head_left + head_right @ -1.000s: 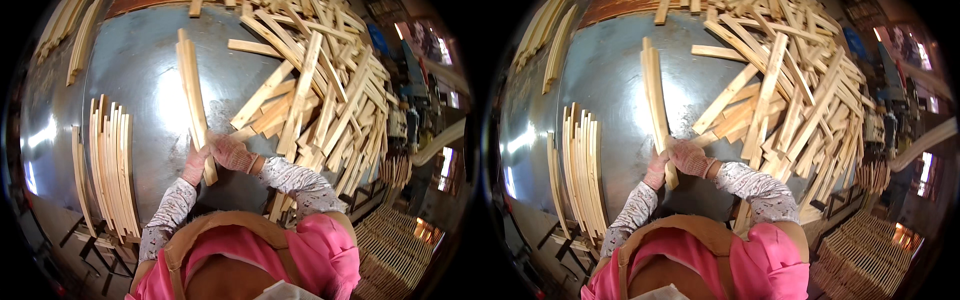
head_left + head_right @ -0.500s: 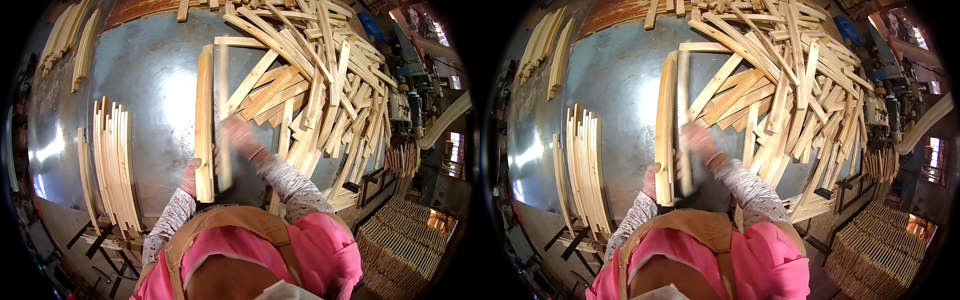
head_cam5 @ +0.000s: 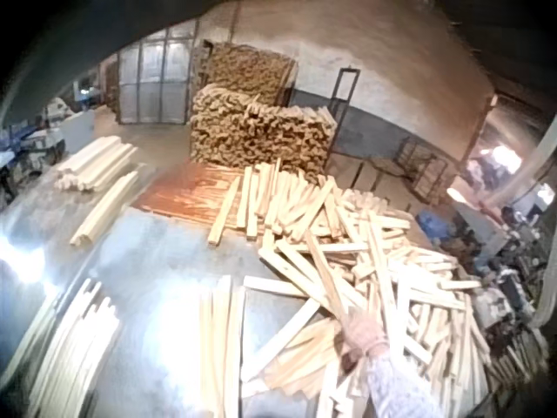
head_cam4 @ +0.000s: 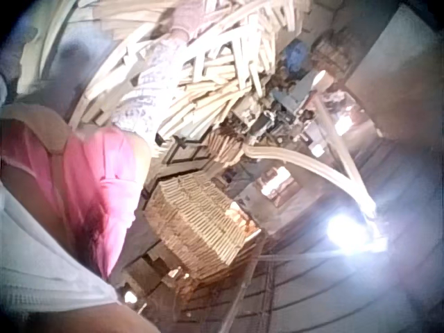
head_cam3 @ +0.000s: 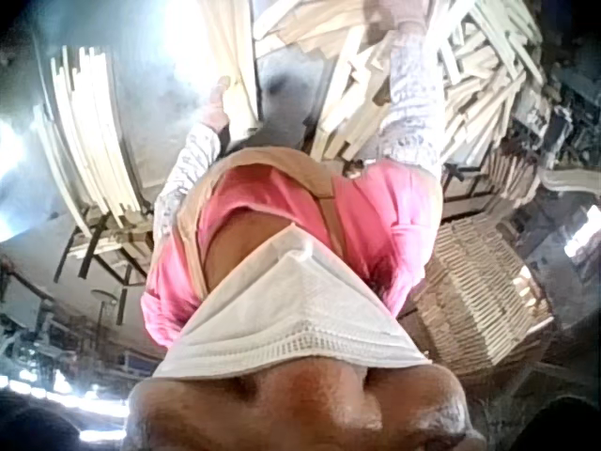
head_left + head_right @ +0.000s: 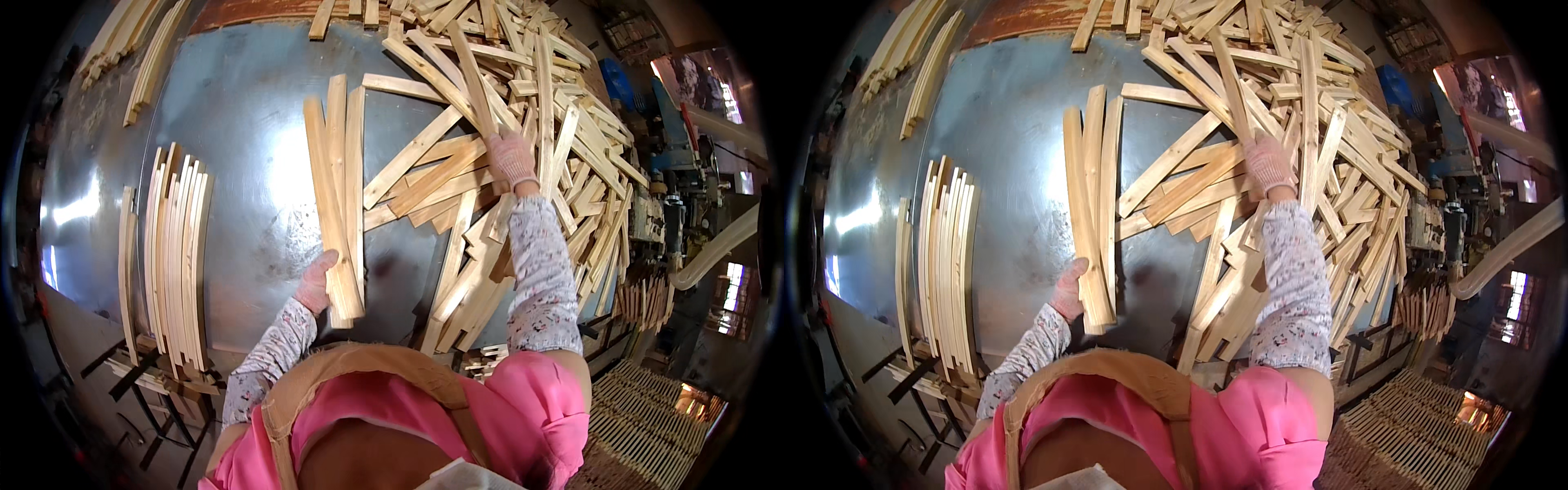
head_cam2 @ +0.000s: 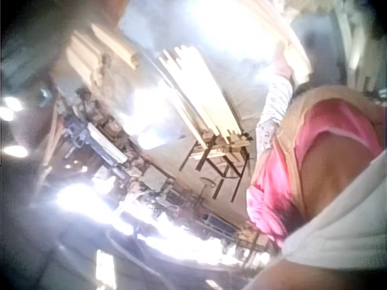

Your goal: The person sorts wooden slats on a metal table, picking them up from a disorganized pile and arranging them into neat stacks. The person handles the wood by hand, repeatedly moving pieces from the right side of the table to the left side to create organized piles.

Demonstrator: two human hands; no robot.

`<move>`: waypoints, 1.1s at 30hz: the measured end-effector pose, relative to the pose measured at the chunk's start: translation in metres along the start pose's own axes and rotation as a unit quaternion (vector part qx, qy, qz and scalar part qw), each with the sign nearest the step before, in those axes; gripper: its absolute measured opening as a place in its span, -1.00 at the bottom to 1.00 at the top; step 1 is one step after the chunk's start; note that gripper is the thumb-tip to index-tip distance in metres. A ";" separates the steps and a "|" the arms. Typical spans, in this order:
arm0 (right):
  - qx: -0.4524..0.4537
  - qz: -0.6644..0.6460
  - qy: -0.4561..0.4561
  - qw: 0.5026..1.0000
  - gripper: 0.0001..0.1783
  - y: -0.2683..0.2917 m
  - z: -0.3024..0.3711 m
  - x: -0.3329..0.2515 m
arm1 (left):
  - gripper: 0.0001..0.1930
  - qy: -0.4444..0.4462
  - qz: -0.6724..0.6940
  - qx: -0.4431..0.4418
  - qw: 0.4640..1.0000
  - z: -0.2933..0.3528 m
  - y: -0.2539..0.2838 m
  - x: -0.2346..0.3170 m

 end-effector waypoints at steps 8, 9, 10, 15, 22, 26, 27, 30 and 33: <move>-0.086 -0.467 -0.025 0.879 -0.47 -0.035 0.146 -0.091 | -0.21 -0.245 -0.668 0.396 0.580 0.144 0.012 0.099; -0.062 -0.448 -0.002 0.892 -0.48 -0.045 0.157 -0.099 | -0.15 -0.204 -0.756 0.460 0.419 0.171 0.015 0.107; -0.077 -0.448 0.028 0.890 -0.49 -0.061 0.164 -0.112 | -0.05 -0.127 -0.751 0.484 0.431 0.193 0.027 0.113; -0.080 -0.422 0.084 0.899 -0.50 -0.101 0.188 -0.187 | -0.02 -0.150 -0.740 0.503 0.420 0.217 0.091 0.095; -0.126 -0.400 0.160 0.893 -0.48 -0.047 0.234 -0.312 | -0.14 -0.222 -0.665 0.558 0.443 0.316 0.131 0.110; -0.239 -0.304 0.281 0.878 -0.47 -0.034 0.256 -0.390 | -0.20 -0.275 -0.673 0.568 0.385 0.384 0.113 0.145; -0.283 -0.259 0.318 0.867 -0.47 -0.015 0.270 -0.421 | -0.24 -0.322 -0.714 0.527 0.330 0.392 0.088 0.165; -0.254 -0.105 0.589 0.760 -0.51 0.013 0.319 -0.532 | -0.34 -0.422 -0.809 0.356 0.201 0.410 0.040 0.225; -0.120 -0.083 0.665 0.732 -0.54 0.034 0.336 -0.614 | -0.40 -0.227 -0.857 0.361 0.291 0.415 0.078 0.304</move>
Point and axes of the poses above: each hand's wrist, its own z-axis away from the middle knuckle, its own y-axis out of the back of the hand, x = y × z, the point moved 8 cm from there along -z, towards the middle knuckle, and after that the axes turned 9 degrees about z, right-handed, at the moved point
